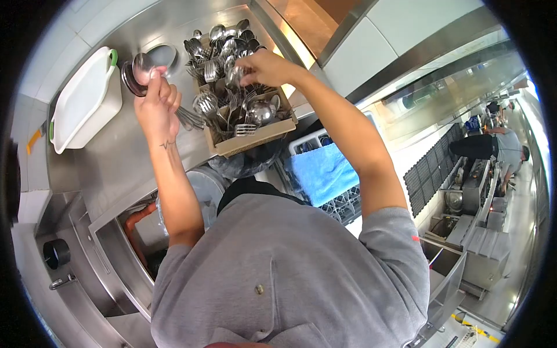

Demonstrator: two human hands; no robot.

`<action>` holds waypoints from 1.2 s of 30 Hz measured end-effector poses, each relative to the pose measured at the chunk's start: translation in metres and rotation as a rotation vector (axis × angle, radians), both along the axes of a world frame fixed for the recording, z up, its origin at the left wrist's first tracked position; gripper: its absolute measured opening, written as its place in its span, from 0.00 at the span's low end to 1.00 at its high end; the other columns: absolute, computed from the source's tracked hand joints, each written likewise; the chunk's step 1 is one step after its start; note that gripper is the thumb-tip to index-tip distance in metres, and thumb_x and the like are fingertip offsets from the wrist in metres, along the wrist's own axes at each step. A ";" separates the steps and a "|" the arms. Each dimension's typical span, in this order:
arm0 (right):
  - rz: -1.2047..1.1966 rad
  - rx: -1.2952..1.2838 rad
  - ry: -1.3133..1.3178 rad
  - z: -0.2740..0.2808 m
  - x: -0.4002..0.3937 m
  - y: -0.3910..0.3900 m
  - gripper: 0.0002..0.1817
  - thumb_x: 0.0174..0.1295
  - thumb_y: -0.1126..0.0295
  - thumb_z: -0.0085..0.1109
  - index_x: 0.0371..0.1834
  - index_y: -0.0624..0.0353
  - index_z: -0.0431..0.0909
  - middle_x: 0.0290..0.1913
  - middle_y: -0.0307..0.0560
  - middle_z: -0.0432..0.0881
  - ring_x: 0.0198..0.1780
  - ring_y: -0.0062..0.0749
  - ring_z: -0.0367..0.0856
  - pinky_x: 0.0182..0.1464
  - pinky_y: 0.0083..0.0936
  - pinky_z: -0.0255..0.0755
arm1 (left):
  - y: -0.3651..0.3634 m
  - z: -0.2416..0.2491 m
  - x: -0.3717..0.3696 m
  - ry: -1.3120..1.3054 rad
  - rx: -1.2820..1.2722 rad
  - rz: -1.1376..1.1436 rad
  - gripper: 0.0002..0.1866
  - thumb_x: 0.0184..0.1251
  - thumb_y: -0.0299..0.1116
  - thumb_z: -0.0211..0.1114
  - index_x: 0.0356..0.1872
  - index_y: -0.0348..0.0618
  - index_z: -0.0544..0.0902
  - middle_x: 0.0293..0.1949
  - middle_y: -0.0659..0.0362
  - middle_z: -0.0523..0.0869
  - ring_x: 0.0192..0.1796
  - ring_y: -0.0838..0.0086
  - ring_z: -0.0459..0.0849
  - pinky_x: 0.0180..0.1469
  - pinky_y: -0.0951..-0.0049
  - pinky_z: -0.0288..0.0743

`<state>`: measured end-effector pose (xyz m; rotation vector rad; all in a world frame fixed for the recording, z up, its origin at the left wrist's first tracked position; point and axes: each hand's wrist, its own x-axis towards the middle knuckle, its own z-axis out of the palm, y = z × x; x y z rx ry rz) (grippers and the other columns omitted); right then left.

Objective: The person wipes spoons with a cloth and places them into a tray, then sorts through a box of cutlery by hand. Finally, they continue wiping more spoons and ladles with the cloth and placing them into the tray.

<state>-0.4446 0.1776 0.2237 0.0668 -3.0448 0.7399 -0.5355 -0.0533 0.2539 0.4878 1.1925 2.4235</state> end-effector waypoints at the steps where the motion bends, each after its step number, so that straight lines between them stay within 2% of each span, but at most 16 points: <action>1: 0.007 -0.194 0.075 0.009 0.004 0.002 0.16 0.54 0.63 0.63 0.40 0.62 0.74 0.27 0.48 0.78 0.30 0.35 0.74 0.36 0.32 0.66 | -0.003 0.000 -0.003 0.004 -0.017 -0.050 0.07 0.69 0.33 0.53 0.37 0.40 0.71 0.14 0.69 0.59 0.14 0.85 0.53 0.17 0.81 0.45; 3: -0.078 -0.410 0.152 0.026 0.000 0.005 0.14 0.55 0.62 0.62 0.35 0.63 0.75 0.24 0.42 0.76 0.28 0.23 0.71 0.32 0.26 0.64 | -0.004 0.000 -0.006 0.010 -0.037 -0.090 0.09 0.70 0.36 0.51 0.35 0.40 0.71 0.14 0.68 0.60 0.15 0.84 0.54 0.18 0.81 0.46; 5: -0.085 -0.552 0.176 0.061 -0.005 0.001 0.13 0.55 0.62 0.62 0.33 0.62 0.76 0.23 0.41 0.75 0.27 0.21 0.70 0.30 0.25 0.63 | 0.006 0.001 -0.010 0.047 -0.043 -0.129 0.14 0.72 0.38 0.46 0.38 0.35 0.72 0.19 0.58 0.73 0.19 0.77 0.70 0.20 0.77 0.64; 7: -0.030 -0.214 0.185 0.087 -0.018 -0.005 0.10 0.56 0.64 0.60 0.31 0.60 0.77 0.23 0.39 0.77 0.25 0.20 0.71 0.29 0.22 0.65 | 0.024 0.010 -0.003 0.073 -0.080 -0.100 0.15 0.73 0.38 0.44 0.37 0.34 0.71 0.24 0.54 0.77 0.23 0.72 0.75 0.26 0.74 0.70; 9: -0.103 -0.265 0.269 0.122 -0.018 -0.032 0.10 0.58 0.67 0.54 0.28 0.64 0.76 0.23 0.46 0.78 0.24 0.27 0.73 0.29 0.26 0.68 | 0.040 0.013 -0.004 0.167 -0.113 -0.067 0.18 0.75 0.38 0.39 0.38 0.30 0.69 0.34 0.44 0.81 0.34 0.62 0.84 0.36 0.67 0.80; 12: -0.224 -0.282 0.335 0.160 -0.020 -0.080 0.12 0.61 0.69 0.47 0.27 0.68 0.75 0.24 0.51 0.79 0.24 0.33 0.76 0.29 0.31 0.71 | 0.057 0.019 0.009 0.254 -0.053 0.004 0.17 0.75 0.39 0.38 0.40 0.32 0.68 0.33 0.45 0.81 0.35 0.61 0.84 0.36 0.67 0.80; 13: -0.280 -0.253 0.323 0.161 -0.023 -0.090 0.12 0.62 0.69 0.47 0.28 0.67 0.76 0.24 0.49 0.79 0.25 0.32 0.76 0.29 0.32 0.71 | 0.062 0.023 0.011 0.246 0.052 0.034 0.17 0.74 0.41 0.40 0.43 0.34 0.67 0.32 0.46 0.81 0.26 0.70 0.80 0.24 0.75 0.74; 16: -0.079 -0.503 0.509 0.131 -0.053 -0.079 0.09 0.59 0.70 0.49 0.28 0.65 0.76 0.24 0.50 0.79 0.26 0.36 0.76 0.31 0.33 0.70 | 0.041 0.028 -0.001 0.040 0.215 -0.137 0.16 0.73 0.43 0.44 0.43 0.38 0.67 0.25 0.54 0.79 0.16 0.81 0.69 0.15 0.82 0.57; 17: -0.099 -0.656 0.341 0.110 -0.056 -0.065 0.07 0.56 0.67 0.56 0.31 0.59 0.78 0.24 0.41 0.79 0.25 0.26 0.74 0.30 0.25 0.68 | 0.039 0.027 0.002 0.022 0.194 -0.007 0.15 0.72 0.42 0.49 0.40 0.38 0.71 0.17 0.63 0.71 0.14 0.86 0.56 0.14 0.83 0.44; 19: 0.073 -0.045 0.334 0.070 -0.058 -0.034 0.06 0.56 0.71 0.58 0.33 0.62 0.76 0.26 0.43 0.80 0.32 0.30 0.78 0.36 0.29 0.68 | 0.021 0.024 -0.006 0.115 0.049 0.050 0.14 0.71 0.40 0.50 0.40 0.38 0.71 0.16 0.66 0.65 0.14 0.86 0.54 0.15 0.83 0.45; 21: 0.156 0.194 0.171 0.039 -0.045 -0.018 0.04 0.52 0.75 0.58 0.31 0.61 0.75 0.25 0.46 0.79 0.34 0.40 0.79 0.38 0.34 0.69 | 0.007 0.025 -0.012 0.154 -0.083 0.099 0.12 0.69 0.36 0.53 0.36 0.36 0.74 0.14 0.70 0.59 0.14 0.86 0.52 0.15 0.83 0.44; 26: 0.218 0.385 0.206 0.033 -0.058 -0.019 0.08 0.47 0.79 0.56 0.32 0.60 0.75 0.30 0.50 0.78 0.33 0.42 0.78 0.41 0.33 0.71 | -0.003 0.013 -0.042 0.040 -0.041 -0.047 0.13 0.69 0.34 0.53 0.34 0.32 0.76 0.15 0.67 0.66 0.14 0.85 0.57 0.16 0.81 0.48; 28: 0.204 0.263 0.335 0.072 -0.062 -0.031 0.09 0.48 0.79 0.55 0.34 0.61 0.76 0.31 0.48 0.79 0.33 0.42 0.77 0.40 0.34 0.71 | 0.001 0.008 -0.047 0.078 -0.085 -0.109 0.15 0.70 0.36 0.52 0.35 0.32 0.76 0.19 0.63 0.72 0.19 0.81 0.69 0.20 0.79 0.62; 29: 0.216 0.282 0.353 0.089 -0.067 -0.036 0.10 0.47 0.78 0.56 0.34 0.59 0.77 0.32 0.49 0.80 0.33 0.42 0.78 0.39 0.35 0.72 | 0.009 0.013 -0.041 0.113 -0.155 -0.011 0.16 0.70 0.39 0.51 0.38 0.32 0.76 0.25 0.58 0.78 0.29 0.74 0.80 0.32 0.74 0.74; 34: 0.185 0.313 0.596 0.148 -0.073 -0.057 0.05 0.51 0.71 0.53 0.26 0.62 0.74 0.28 0.55 0.78 0.29 0.48 0.76 0.33 0.37 0.69 | 0.044 0.010 -0.039 0.083 0.059 -0.084 0.19 0.71 0.43 0.50 0.46 0.33 0.73 0.29 0.55 0.81 0.32 0.73 0.81 0.39 0.75 0.75; 36: 0.109 0.360 0.499 0.143 -0.074 -0.056 0.05 0.53 0.72 0.52 0.27 0.62 0.74 0.28 0.55 0.78 0.30 0.49 0.77 0.34 0.37 0.69 | 0.051 0.018 -0.032 0.219 0.012 -0.012 0.23 0.71 0.47 0.45 0.52 0.36 0.68 0.34 0.54 0.79 0.37 0.64 0.81 0.44 0.65 0.77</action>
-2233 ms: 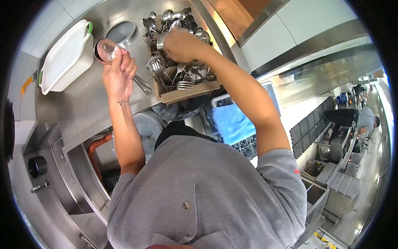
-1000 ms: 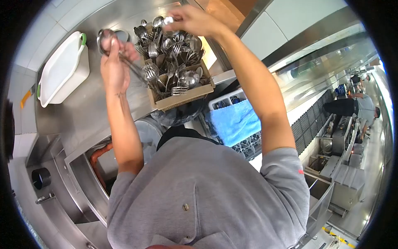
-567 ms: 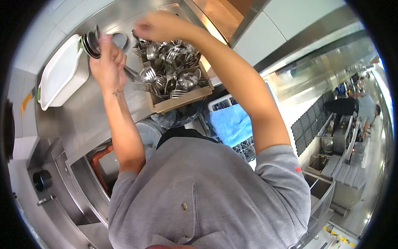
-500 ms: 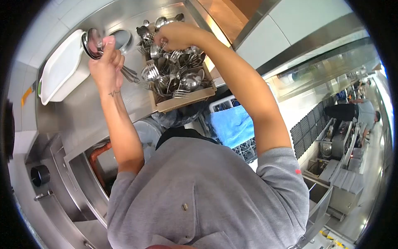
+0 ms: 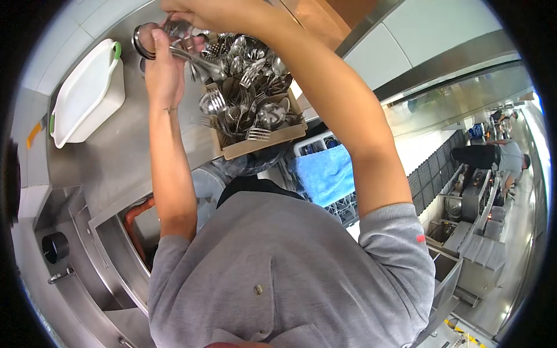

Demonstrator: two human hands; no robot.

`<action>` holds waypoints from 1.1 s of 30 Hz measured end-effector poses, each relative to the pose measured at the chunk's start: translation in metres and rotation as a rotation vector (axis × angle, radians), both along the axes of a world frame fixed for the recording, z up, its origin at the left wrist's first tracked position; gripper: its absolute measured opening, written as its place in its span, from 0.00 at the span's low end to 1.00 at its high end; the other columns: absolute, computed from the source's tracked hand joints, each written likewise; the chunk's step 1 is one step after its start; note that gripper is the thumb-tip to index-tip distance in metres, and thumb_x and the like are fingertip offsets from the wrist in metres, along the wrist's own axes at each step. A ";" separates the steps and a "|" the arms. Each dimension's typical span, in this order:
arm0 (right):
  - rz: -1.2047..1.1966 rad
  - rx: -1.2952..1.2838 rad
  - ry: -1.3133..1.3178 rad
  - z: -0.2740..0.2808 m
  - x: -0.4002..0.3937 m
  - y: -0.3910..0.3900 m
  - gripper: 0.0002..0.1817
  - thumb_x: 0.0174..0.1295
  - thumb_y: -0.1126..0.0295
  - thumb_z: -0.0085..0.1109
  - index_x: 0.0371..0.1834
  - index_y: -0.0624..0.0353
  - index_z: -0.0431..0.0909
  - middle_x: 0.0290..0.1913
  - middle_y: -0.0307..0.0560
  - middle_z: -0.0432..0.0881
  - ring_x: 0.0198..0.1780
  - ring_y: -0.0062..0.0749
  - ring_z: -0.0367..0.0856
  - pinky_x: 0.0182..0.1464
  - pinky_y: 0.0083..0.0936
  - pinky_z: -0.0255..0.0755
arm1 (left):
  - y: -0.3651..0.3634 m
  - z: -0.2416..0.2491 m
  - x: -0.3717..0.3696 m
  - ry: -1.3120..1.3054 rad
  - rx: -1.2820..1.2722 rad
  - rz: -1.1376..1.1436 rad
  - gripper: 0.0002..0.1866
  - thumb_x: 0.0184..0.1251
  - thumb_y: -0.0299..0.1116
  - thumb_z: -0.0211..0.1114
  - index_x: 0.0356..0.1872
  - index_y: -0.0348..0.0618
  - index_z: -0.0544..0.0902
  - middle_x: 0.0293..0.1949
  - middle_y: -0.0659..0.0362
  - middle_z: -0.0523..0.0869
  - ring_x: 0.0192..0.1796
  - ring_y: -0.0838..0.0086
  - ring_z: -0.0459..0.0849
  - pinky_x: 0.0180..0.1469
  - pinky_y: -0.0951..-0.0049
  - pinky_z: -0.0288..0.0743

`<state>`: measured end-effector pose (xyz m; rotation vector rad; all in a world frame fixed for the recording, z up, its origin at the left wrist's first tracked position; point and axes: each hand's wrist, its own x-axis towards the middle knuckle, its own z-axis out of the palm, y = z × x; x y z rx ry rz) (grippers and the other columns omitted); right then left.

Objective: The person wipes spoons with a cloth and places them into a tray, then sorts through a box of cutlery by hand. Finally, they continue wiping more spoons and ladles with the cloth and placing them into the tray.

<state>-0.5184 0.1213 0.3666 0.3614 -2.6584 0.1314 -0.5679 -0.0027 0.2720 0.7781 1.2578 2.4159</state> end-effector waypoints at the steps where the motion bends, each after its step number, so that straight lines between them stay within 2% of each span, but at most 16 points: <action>1: 0.057 -0.098 0.133 -0.006 0.004 -0.001 0.04 0.53 0.72 0.52 0.27 0.62 0.74 0.28 0.55 0.78 0.31 0.50 0.77 0.34 0.37 0.69 | 0.006 -0.001 0.000 0.051 -0.008 0.073 0.22 0.71 0.47 0.47 0.53 0.36 0.68 0.34 0.55 0.79 0.31 0.70 0.78 0.39 0.70 0.76; 4: 0.115 -0.159 0.277 -0.011 0.007 0.002 0.04 0.55 0.73 0.53 0.28 0.63 0.74 0.31 0.55 0.78 0.33 0.50 0.77 0.35 0.36 0.70 | 0.005 -0.009 -0.013 0.215 -0.120 -0.134 0.20 0.71 0.44 0.49 0.51 0.35 0.70 0.33 0.56 0.79 0.27 0.75 0.75 0.32 0.76 0.71; 5: 0.120 -0.259 0.261 -0.013 0.007 0.005 0.04 0.54 0.73 0.53 0.29 0.62 0.75 0.31 0.55 0.79 0.33 0.50 0.78 0.35 0.38 0.70 | 0.006 -0.012 -0.014 0.183 -0.160 -0.162 0.17 0.68 0.39 0.55 0.46 0.33 0.75 0.23 0.60 0.78 0.22 0.82 0.70 0.25 0.82 0.63; 8: 0.136 -0.359 0.315 -0.027 0.008 0.023 0.06 0.55 0.72 0.52 0.30 0.63 0.78 0.30 0.57 0.79 0.32 0.51 0.78 0.35 0.40 0.70 | 0.005 -0.021 -0.025 -0.042 -0.258 -0.246 0.13 0.66 0.34 0.57 0.41 0.32 0.78 0.18 0.66 0.72 0.18 0.85 0.65 0.20 0.83 0.56; 10: -0.006 -0.318 -0.154 -0.067 0.015 0.056 0.15 0.45 0.76 0.59 0.40 0.54 0.79 0.34 0.47 0.82 0.36 0.40 0.79 0.41 0.33 0.73 | -0.002 -0.015 -0.024 -0.178 -0.183 -0.194 0.09 0.64 0.31 0.60 0.35 0.35 0.77 0.16 0.70 0.64 0.16 0.87 0.59 0.18 0.83 0.49; 12: 0.067 0.080 -0.270 -0.120 0.024 0.086 0.10 0.49 0.75 0.57 0.37 0.55 0.80 0.32 0.45 0.81 0.40 0.43 0.76 0.46 0.36 0.69 | -0.004 -0.023 -0.034 -0.277 -0.079 -0.162 0.07 0.63 0.30 0.61 0.31 0.37 0.77 0.16 0.69 0.65 0.17 0.85 0.61 0.18 0.82 0.48; 13: 0.068 0.078 -0.272 -0.130 0.029 0.084 0.10 0.49 0.75 0.57 0.37 0.55 0.80 0.32 0.45 0.81 0.40 0.43 0.76 0.46 0.36 0.69 | -0.004 -0.021 -0.040 -0.292 -0.057 -0.191 0.08 0.62 0.31 0.62 0.26 0.40 0.76 0.16 0.67 0.66 0.18 0.83 0.63 0.20 0.82 0.62; 16: -0.023 0.197 -0.465 -0.140 0.034 0.078 0.09 0.52 0.70 0.56 0.36 0.52 0.80 0.32 0.46 0.81 0.41 0.43 0.75 0.48 0.37 0.67 | 0.001 -0.016 -0.037 -0.506 -0.088 -0.129 0.11 0.61 0.34 0.63 0.22 0.42 0.75 0.16 0.66 0.65 0.19 0.82 0.63 0.29 0.74 0.76; 17: -0.058 0.226 -0.430 -0.136 0.031 0.080 0.08 0.53 0.70 0.55 0.36 0.52 0.80 0.32 0.45 0.81 0.40 0.43 0.75 0.46 0.38 0.68 | 0.002 -0.021 -0.042 -0.475 -0.142 -0.128 0.14 0.61 0.37 0.64 0.20 0.44 0.73 0.14 0.65 0.65 0.18 0.80 0.64 0.39 0.62 0.81; 20: -0.101 0.244 -0.426 -0.109 0.022 0.075 0.07 0.57 0.67 0.53 0.35 0.51 0.81 0.31 0.47 0.81 0.36 0.45 0.77 0.40 0.36 0.71 | 0.001 -0.046 -0.060 -0.464 -0.146 -0.192 0.13 0.58 0.33 0.67 0.23 0.39 0.73 0.16 0.61 0.71 0.15 0.76 0.67 0.36 0.59 0.83; 22: -0.177 0.048 -0.162 -0.070 0.026 0.058 0.08 0.59 0.67 0.55 0.38 0.55 0.79 0.28 0.46 0.81 0.29 0.35 0.79 0.34 0.29 0.73 | 0.005 -0.054 -0.065 -0.465 -0.118 -0.255 0.13 0.60 0.34 0.65 0.22 0.40 0.72 0.17 0.61 0.70 0.16 0.75 0.66 0.38 0.55 0.82; 26: -0.011 0.114 -0.104 -0.020 -0.003 0.055 0.10 0.55 0.66 0.56 0.38 0.54 0.80 0.25 0.49 0.80 0.29 0.41 0.81 0.33 0.33 0.73 | 0.014 -0.039 -0.047 -0.440 -0.046 -0.301 0.17 0.66 0.41 0.58 0.35 0.33 0.72 0.30 0.52 0.80 0.36 0.64 0.81 0.47 0.58 0.78; 28: -0.039 0.016 -0.197 -0.001 -0.007 0.039 0.09 0.56 0.72 0.49 0.29 0.64 0.78 0.29 0.58 0.79 0.32 0.52 0.78 0.35 0.39 0.70 | 0.019 -0.029 -0.042 -0.332 -0.062 -0.445 0.21 0.67 0.43 0.55 0.40 0.27 0.71 0.36 0.46 0.81 0.45 0.57 0.81 0.49 0.60 0.78; 29: 0.013 -0.011 -0.234 0.001 -0.014 0.039 0.11 0.57 0.71 0.47 0.28 0.65 0.79 0.29 0.60 0.79 0.33 0.52 0.78 0.36 0.39 0.70 | 0.025 -0.023 -0.033 -0.353 -0.040 -0.400 0.18 0.68 0.40 0.54 0.40 0.30 0.72 0.30 0.49 0.81 0.32 0.65 0.82 0.38 0.68 0.81; 32: 0.076 -0.158 -0.161 0.003 -0.019 0.041 0.11 0.56 0.70 0.48 0.27 0.65 0.78 0.29 0.61 0.79 0.32 0.53 0.78 0.36 0.40 0.70 | 0.028 -0.034 -0.042 -0.152 -0.268 -0.329 0.21 0.69 0.41 0.53 0.46 0.26 0.71 0.30 0.51 0.82 0.33 0.70 0.81 0.42 0.68 0.79; 33: -0.003 -0.124 -0.145 0.000 -0.026 0.042 0.11 0.56 0.68 0.49 0.28 0.66 0.78 0.29 0.61 0.79 0.32 0.53 0.78 0.37 0.40 0.71 | 0.026 -0.027 -0.037 -0.127 -0.243 -0.307 0.16 0.67 0.36 0.55 0.45 0.30 0.73 0.28 0.53 0.81 0.27 0.76 0.79 0.35 0.72 0.79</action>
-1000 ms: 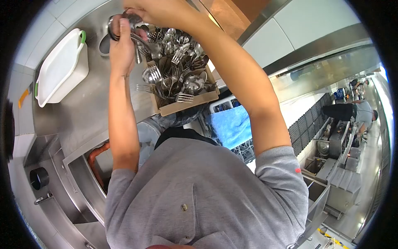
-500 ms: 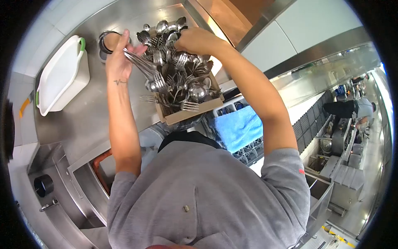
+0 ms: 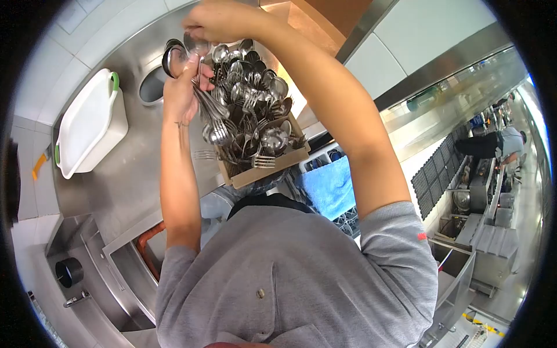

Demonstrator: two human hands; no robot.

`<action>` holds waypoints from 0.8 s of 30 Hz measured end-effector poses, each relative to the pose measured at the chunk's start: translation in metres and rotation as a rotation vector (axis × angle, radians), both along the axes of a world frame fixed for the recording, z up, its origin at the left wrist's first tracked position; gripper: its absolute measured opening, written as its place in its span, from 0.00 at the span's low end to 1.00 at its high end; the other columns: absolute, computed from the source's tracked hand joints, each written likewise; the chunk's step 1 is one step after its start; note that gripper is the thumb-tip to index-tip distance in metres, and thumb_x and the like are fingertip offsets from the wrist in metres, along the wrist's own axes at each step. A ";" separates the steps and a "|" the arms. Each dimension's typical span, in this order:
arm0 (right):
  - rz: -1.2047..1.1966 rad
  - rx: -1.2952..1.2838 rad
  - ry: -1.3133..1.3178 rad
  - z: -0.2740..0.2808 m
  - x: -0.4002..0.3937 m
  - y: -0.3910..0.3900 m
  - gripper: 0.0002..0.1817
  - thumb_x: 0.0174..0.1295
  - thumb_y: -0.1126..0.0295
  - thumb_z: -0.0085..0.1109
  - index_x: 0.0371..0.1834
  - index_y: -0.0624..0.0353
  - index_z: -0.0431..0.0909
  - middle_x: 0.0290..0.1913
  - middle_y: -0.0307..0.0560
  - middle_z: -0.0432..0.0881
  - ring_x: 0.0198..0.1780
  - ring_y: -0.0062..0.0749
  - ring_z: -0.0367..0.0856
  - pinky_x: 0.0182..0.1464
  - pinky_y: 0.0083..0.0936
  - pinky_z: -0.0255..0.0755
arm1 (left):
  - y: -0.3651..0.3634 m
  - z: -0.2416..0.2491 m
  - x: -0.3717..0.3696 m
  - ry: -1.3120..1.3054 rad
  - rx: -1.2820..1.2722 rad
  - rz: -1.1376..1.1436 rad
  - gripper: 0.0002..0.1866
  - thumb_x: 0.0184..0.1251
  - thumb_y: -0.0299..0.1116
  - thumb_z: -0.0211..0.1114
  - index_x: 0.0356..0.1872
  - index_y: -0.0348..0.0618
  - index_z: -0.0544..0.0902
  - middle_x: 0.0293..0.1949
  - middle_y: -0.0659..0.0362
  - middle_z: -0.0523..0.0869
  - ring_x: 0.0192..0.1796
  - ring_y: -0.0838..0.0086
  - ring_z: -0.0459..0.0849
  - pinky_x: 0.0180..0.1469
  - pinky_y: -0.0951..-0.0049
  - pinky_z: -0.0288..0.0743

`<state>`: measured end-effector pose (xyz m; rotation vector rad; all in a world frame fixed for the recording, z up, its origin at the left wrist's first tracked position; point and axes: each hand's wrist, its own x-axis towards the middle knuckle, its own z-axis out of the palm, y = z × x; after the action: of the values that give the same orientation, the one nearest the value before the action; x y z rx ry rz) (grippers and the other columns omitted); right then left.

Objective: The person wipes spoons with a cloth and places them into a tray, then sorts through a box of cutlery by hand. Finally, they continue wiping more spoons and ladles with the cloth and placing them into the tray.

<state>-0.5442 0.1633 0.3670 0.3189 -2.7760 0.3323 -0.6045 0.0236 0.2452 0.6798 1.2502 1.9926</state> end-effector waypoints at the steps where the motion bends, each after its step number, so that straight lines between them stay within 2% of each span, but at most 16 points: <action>1: 0.002 0.005 0.006 -0.004 0.000 0.003 0.11 0.56 0.68 0.49 0.28 0.66 0.78 0.29 0.61 0.79 0.32 0.53 0.78 0.37 0.40 0.71 | -0.001 0.003 0.002 0.006 0.005 0.002 0.16 0.67 0.36 0.55 0.45 0.30 0.73 0.28 0.53 0.81 0.27 0.76 0.79 0.35 0.72 0.79; 4: -0.091 -0.073 0.073 -0.020 0.011 0.014 0.10 0.56 0.70 0.51 0.29 0.68 0.77 0.28 0.58 0.80 0.31 0.50 0.79 0.36 0.39 0.71 | -0.001 0.008 0.008 0.054 -0.040 0.114 0.09 0.66 0.30 0.56 0.40 0.33 0.72 0.25 0.50 0.81 0.20 0.72 0.79 0.23 0.74 0.77; 6: -0.139 -0.429 -0.011 -0.038 0.017 0.019 0.12 0.53 0.67 0.58 0.40 0.59 0.79 0.24 0.48 0.80 0.26 0.32 0.82 0.32 0.28 0.73 | 0.000 0.010 0.008 0.074 -0.079 0.131 0.09 0.66 0.29 0.56 0.40 0.33 0.70 0.25 0.50 0.81 0.20 0.72 0.79 0.23 0.74 0.77; 9: -0.083 -0.524 0.059 -0.073 0.002 0.027 0.14 0.52 0.70 0.59 0.41 0.62 0.77 0.23 0.48 0.80 0.24 0.27 0.81 0.30 0.26 0.73 | 0.001 0.007 0.009 0.123 -0.120 0.146 0.09 0.66 0.27 0.54 0.41 0.33 0.68 0.24 0.50 0.81 0.20 0.72 0.80 0.23 0.74 0.77; 10: -0.143 -0.544 0.028 -0.077 0.003 0.023 0.12 0.59 0.72 0.56 0.45 0.65 0.73 0.22 0.38 0.76 0.22 0.17 0.73 0.24 0.17 0.68 | 0.003 0.006 0.012 0.115 -0.124 0.159 0.08 0.66 0.27 0.54 0.41 0.33 0.68 0.24 0.50 0.82 0.20 0.71 0.80 0.23 0.74 0.77; 11: -0.129 -0.546 0.027 -0.080 0.005 0.021 0.12 0.59 0.72 0.56 0.45 0.65 0.73 0.22 0.38 0.76 0.22 0.17 0.73 0.24 0.17 0.68 | 0.003 0.006 0.014 0.105 -0.127 0.178 0.08 0.66 0.27 0.54 0.41 0.33 0.68 0.24 0.50 0.82 0.20 0.71 0.80 0.23 0.74 0.77; 12: -0.174 -0.638 0.007 -0.080 0.006 0.018 0.12 0.59 0.72 0.56 0.45 0.65 0.73 0.22 0.39 0.76 0.21 0.18 0.73 0.23 0.17 0.68 | 0.000 0.006 0.015 0.089 -0.130 0.180 0.10 0.66 0.29 0.55 0.39 0.30 0.74 0.27 0.49 0.83 0.22 0.72 0.80 0.26 0.72 0.78; 13: -0.199 -0.732 -0.017 -0.078 0.001 0.014 0.12 0.59 0.72 0.56 0.45 0.65 0.73 0.22 0.40 0.77 0.21 0.18 0.74 0.22 0.18 0.68 | -0.003 0.009 0.015 0.103 -0.140 0.183 0.11 0.66 0.30 0.54 0.40 0.29 0.73 0.28 0.47 0.83 0.24 0.69 0.82 0.28 0.71 0.78; 15: -0.197 -0.874 0.016 -0.074 -0.006 0.011 0.12 0.56 0.74 0.54 0.42 0.66 0.75 0.29 0.51 0.82 0.21 0.24 0.79 0.22 0.21 0.73 | -0.018 0.015 0.017 -0.012 -0.099 0.197 0.12 0.67 0.31 0.53 0.40 0.28 0.73 0.29 0.47 0.83 0.24 0.67 0.82 0.29 0.70 0.79; 17: -0.327 -0.932 0.035 -0.058 -0.018 0.003 0.12 0.57 0.74 0.51 0.42 0.68 0.75 0.32 0.55 0.83 0.21 0.26 0.80 0.22 0.22 0.74 | -0.043 -0.001 0.009 -0.039 -0.064 0.211 0.12 0.67 0.30 0.53 0.44 0.30 0.69 0.27 0.46 0.82 0.23 0.65 0.83 0.26 0.71 0.78; 18: -0.296 -0.936 0.027 -0.052 -0.028 -0.001 0.12 0.57 0.74 0.51 0.42 0.68 0.75 0.32 0.55 0.83 0.21 0.26 0.80 0.22 0.22 0.74 | -0.061 -0.014 0.004 -0.108 -0.070 0.236 0.13 0.67 0.31 0.53 0.44 0.29 0.69 0.27 0.44 0.82 0.24 0.63 0.83 0.27 0.70 0.78; 20: -0.431 -0.838 0.211 -0.044 -0.050 0.000 0.15 0.57 0.75 0.54 0.45 0.73 0.72 0.27 0.50 0.80 0.20 0.26 0.79 0.22 0.23 0.75 | -0.099 -0.036 0.003 -0.297 -0.019 0.374 0.14 0.66 0.33 0.55 0.44 0.30 0.70 0.27 0.44 0.82 0.24 0.60 0.83 0.27 0.67 0.80; 21: -0.425 -0.840 0.210 -0.048 -0.069 0.000 0.15 0.57 0.75 0.54 0.45 0.73 0.72 0.27 0.50 0.80 0.20 0.26 0.79 0.22 0.23 0.75 | -0.117 -0.060 -0.001 -0.390 -0.003 0.441 0.12 0.66 0.33 0.55 0.41 0.33 0.70 0.24 0.48 0.81 0.22 0.63 0.81 0.30 0.66 0.81; 22: -0.462 -1.005 0.159 -0.057 -0.096 -0.001 0.10 0.56 0.74 0.53 0.37 0.71 0.74 0.25 0.50 0.80 0.25 0.35 0.80 0.28 0.31 0.74 | -0.132 -0.070 0.002 -0.498 0.093 0.499 0.09 0.66 0.34 0.56 0.36 0.38 0.70 0.19 0.55 0.77 0.18 0.68 0.76 0.29 0.70 0.79; 23: -0.496 -1.172 0.107 -0.065 -0.123 -0.009 0.08 0.55 0.73 0.51 0.30 0.68 0.75 0.24 0.51 0.80 0.31 0.43 0.80 0.34 0.38 0.72 | -0.142 -0.063 0.012 -0.598 0.192 0.549 0.08 0.66 0.33 0.55 0.32 0.43 0.67 0.16 0.62 0.69 0.15 0.77 0.66 0.23 0.76 0.71; 24: -0.491 -1.176 0.104 -0.073 -0.145 -0.025 0.08 0.55 0.73 0.51 0.30 0.68 0.75 0.24 0.51 0.80 0.31 0.43 0.80 0.34 0.38 0.72 | -0.155 -0.071 0.014 -0.613 0.256 0.541 0.08 0.67 0.33 0.55 0.30 0.44 0.67 0.15 0.64 0.66 0.15 0.79 0.62 0.21 0.78 0.65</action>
<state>-0.6889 0.1382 0.2942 -0.5861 -1.9841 1.5798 -0.5910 -0.1313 0.1741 -0.2042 0.8563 2.5533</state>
